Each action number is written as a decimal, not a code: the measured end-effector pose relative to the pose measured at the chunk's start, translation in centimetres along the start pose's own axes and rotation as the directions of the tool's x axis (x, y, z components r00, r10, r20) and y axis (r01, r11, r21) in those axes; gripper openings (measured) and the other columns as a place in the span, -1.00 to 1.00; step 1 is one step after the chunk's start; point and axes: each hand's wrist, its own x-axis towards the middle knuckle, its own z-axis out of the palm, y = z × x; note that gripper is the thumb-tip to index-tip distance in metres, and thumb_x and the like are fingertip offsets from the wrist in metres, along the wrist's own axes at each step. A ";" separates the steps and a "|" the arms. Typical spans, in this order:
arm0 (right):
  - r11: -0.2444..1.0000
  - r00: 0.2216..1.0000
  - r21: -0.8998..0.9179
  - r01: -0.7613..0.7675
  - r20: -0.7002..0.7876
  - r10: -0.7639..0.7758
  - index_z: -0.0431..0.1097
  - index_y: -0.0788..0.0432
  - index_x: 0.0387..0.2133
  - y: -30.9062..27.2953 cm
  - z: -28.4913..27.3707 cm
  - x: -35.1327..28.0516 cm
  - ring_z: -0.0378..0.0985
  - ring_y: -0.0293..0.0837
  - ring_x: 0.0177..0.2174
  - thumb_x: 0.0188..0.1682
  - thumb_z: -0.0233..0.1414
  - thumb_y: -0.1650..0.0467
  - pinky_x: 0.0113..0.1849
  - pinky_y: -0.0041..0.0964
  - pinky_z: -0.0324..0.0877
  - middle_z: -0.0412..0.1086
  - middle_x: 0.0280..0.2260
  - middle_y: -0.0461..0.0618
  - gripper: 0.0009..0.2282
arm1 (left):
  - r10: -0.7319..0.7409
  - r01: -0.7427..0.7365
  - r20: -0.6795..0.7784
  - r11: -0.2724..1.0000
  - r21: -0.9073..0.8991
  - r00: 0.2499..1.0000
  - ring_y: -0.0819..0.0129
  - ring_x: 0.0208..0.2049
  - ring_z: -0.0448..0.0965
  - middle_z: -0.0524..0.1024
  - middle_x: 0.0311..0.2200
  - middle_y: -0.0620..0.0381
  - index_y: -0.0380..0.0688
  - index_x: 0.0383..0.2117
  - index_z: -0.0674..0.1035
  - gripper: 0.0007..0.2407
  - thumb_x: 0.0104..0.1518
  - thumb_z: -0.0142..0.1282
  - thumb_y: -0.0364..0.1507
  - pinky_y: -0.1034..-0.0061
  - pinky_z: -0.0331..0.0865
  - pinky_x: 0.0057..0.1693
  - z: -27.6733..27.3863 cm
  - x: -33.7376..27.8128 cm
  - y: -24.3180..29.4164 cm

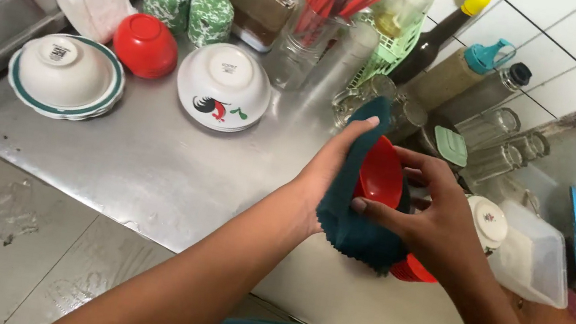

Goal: The recorder wipes a small red plastic bowl with a cloth and then thoroughly cleans the stainless steel counter.

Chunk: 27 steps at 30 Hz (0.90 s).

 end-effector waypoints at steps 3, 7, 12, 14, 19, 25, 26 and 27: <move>0.978 0.980 -0.059 0.199 0.031 -0.197 0.42 0.17 0.09 0.7 0.2 1.0 0.55 -0.12 0.00 -0.35 0.37 0.25 -0.05 -0.21 0.49 0.39 0.07 0.04 -0.35 | 0.020 -0.012 -0.150 0.998 0.055 0.988 0.13 -0.33 0.60 0.59 -0.28 -0.02 -0.08 -0.17 0.57 -0.55 0.09 0.06 0.04 0.21 0.52 -0.17 -1.0 -0.5 0.3; 0.967 0.981 -0.165 0.192 0.040 -0.188 0.42 0.13 0.08 -0.2 1.4 1.1 0.51 -0.13 0.00 -0.34 0.35 0.23 -0.04 -0.20 0.46 0.38 0.04 0.00 -0.36 | 0.072 -0.080 -0.087 0.993 -0.092 0.994 0.12 -0.34 0.62 0.60 -0.31 0.00 -0.09 -0.24 0.56 -0.63 0.13 -0.02 -0.05 0.22 0.55 -0.16 -5.1 2.5 0.4; 0.861 0.857 0.007 0.509 0.097 -0.507 0.16 0.25 0.27 0.9 3.0 1.1 0.25 0.03 0.25 0.11 0.00 0.20 0.20 -0.10 0.13 0.17 0.27 0.16 -0.48 | 0.182 -0.150 0.111 0.957 -0.247 0.977 0.25 -0.38 0.58 0.59 -0.37 0.13 -0.03 -0.30 0.57 -0.79 0.34 0.00 -0.21 0.34 0.49 -0.20 -5.7 1.9 1.0; 0.841 0.842 -0.055 0.539 0.079 -0.534 0.22 0.26 0.25 1.9 3.8 1.0 0.15 0.11 0.28 0.15 -0.07 0.21 0.23 -0.06 0.05 0.06 0.34 0.21 -0.52 | 0.143 -0.123 0.074 0.968 -0.221 0.987 0.25 -0.41 0.59 0.59 -0.41 0.12 -0.04 -0.34 0.56 -0.71 0.28 0.00 -0.11 0.37 0.50 -0.22 -3.0 -0.2 1.5; 0.816 0.828 -0.154 0.558 0.041 -0.559 0.41 0.19 0.11 3.3 4.8 0.7 0.02 0.22 0.36 0.20 -0.12 0.25 0.29 0.00 -0.05 -0.02 0.41 0.22 -0.65 | 0.138 -0.122 0.076 0.975 -0.185 0.987 0.28 -0.40 0.57 0.58 -0.41 0.12 -0.06 -0.32 0.56 -0.65 0.30 0.07 -0.03 0.38 0.50 -0.19 -3.4 0.5 1.2; 0.765 0.807 -0.327 0.555 -0.009 -0.590 0.41 0.23 0.10 3.5 6.2 -0.6 -0.03 0.42 0.29 0.09 -0.07 0.34 0.25 0.16 -0.10 -0.09 0.36 0.39 -0.65 | 0.182 -0.199 -0.175 0.977 -0.082 0.968 0.14 -0.19 0.63 0.62 -0.22 0.03 -0.07 -0.19 0.58 -0.67 0.21 0.00 -0.09 0.26 0.51 0.02 -5.8 1.1 0.3; 0.779 0.809 -0.280 0.561 -0.013 -0.587 0.41 0.20 0.10 3.2 6.2 -0.5 -0.02 0.42 0.29 0.10 -0.06 0.32 0.25 0.16 -0.09 -0.09 0.37 0.41 -0.65 | 0.185 -0.199 -0.137 0.975 -0.098 0.973 0.13 -0.15 0.62 0.61 -0.18 0.03 -0.08 -0.16 0.57 -0.66 0.24 0.01 -0.08 0.25 0.50 0.06 -5.6 0.8 0.6; 0.791 0.811 -0.232 0.566 -0.017 -0.585 0.41 0.18 0.11 2.8 6.1 -0.6 0.00 0.42 0.29 0.10 -0.05 0.29 0.25 0.16 -0.09 -0.10 0.37 0.42 -0.64 | 0.187 -0.198 -0.099 0.974 -0.113 0.977 0.12 -0.11 0.60 0.60 -0.14 0.03 -0.08 -0.13 0.55 -0.65 0.27 0.02 -0.07 0.23 0.48 0.10 -5.3 0.4 0.8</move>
